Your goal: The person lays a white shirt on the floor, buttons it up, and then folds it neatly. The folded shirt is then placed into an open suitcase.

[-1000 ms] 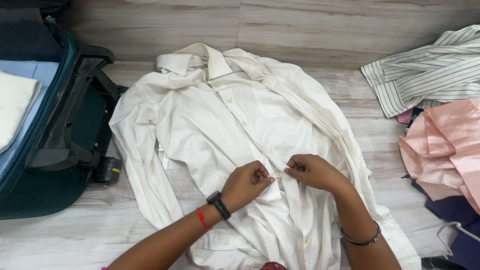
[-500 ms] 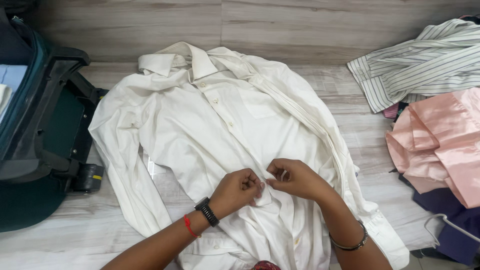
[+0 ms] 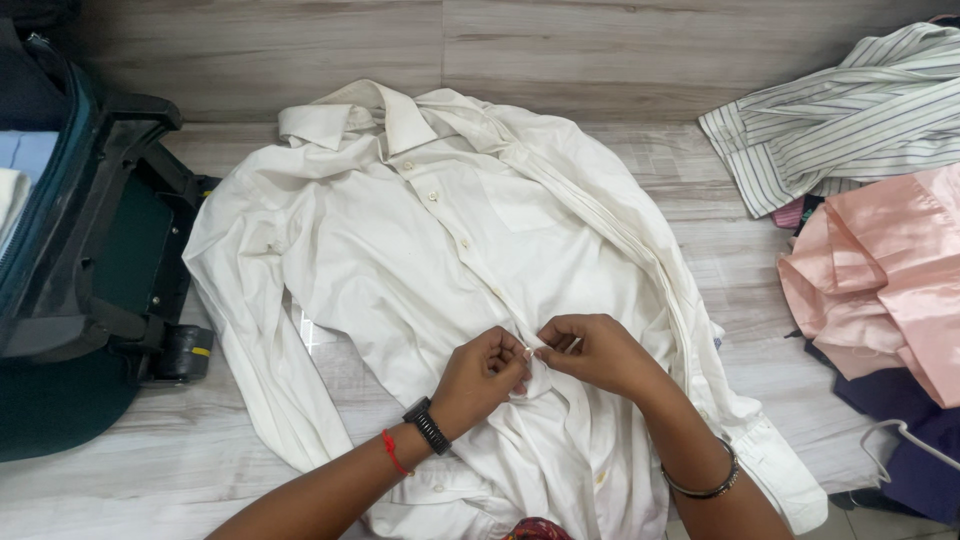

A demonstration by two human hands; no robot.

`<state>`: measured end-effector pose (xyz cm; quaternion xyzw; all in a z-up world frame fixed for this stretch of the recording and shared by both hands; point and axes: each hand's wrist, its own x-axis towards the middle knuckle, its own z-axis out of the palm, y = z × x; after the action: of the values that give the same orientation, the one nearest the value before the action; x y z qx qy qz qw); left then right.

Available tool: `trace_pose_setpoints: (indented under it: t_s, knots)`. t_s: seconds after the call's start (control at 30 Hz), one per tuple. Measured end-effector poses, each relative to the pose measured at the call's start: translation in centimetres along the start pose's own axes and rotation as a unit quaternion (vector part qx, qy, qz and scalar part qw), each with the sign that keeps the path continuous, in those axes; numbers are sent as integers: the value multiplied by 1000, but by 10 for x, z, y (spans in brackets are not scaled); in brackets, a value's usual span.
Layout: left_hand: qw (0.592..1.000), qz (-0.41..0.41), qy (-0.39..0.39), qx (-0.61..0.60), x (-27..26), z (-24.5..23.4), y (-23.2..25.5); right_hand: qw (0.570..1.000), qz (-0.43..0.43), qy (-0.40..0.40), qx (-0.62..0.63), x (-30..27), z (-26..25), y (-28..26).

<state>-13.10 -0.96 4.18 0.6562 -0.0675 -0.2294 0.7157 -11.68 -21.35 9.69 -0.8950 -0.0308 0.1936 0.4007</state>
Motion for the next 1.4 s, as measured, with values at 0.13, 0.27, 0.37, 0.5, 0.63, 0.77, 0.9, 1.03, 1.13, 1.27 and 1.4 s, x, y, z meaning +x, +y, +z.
trace_pose_setpoints:
  t_s: [0.13,0.27,0.37,0.5,0.63,0.77,0.9,1.03,1.13,1.27,1.4]
  knots:
    - [999,-27,13,14,-3,-1,9,997,2,-22,73,4,1,11]
    - [999,-25,14,15,-1,-4,13,980,13,-80,179,11,-4,26]
    - [999,-28,5,16,0,-5,10,966,31,-104,235,19,-6,34]
    - [1000,-10,-11,24,4,-9,-1,973,3,-76,219,21,5,31]
    - [999,-49,-8,0,10,-12,-6,995,-17,1,102,13,13,12]
    - [998,-60,6,5,13,-13,-5,993,-78,73,-42,4,16,-7]
    - [998,-43,4,-34,18,-16,-15,988,-122,75,-51,2,19,-4]
    - [994,-35,-32,-98,24,-21,-20,978,-100,2,181,17,17,22]
    - [995,-11,-63,-81,23,-24,-12,936,-77,-55,338,32,20,42]
    - [946,135,65,288,17,-42,2,974,-67,18,215,41,19,52]
    - [752,179,218,596,30,-92,-3,922,-134,175,-320,43,-16,52]
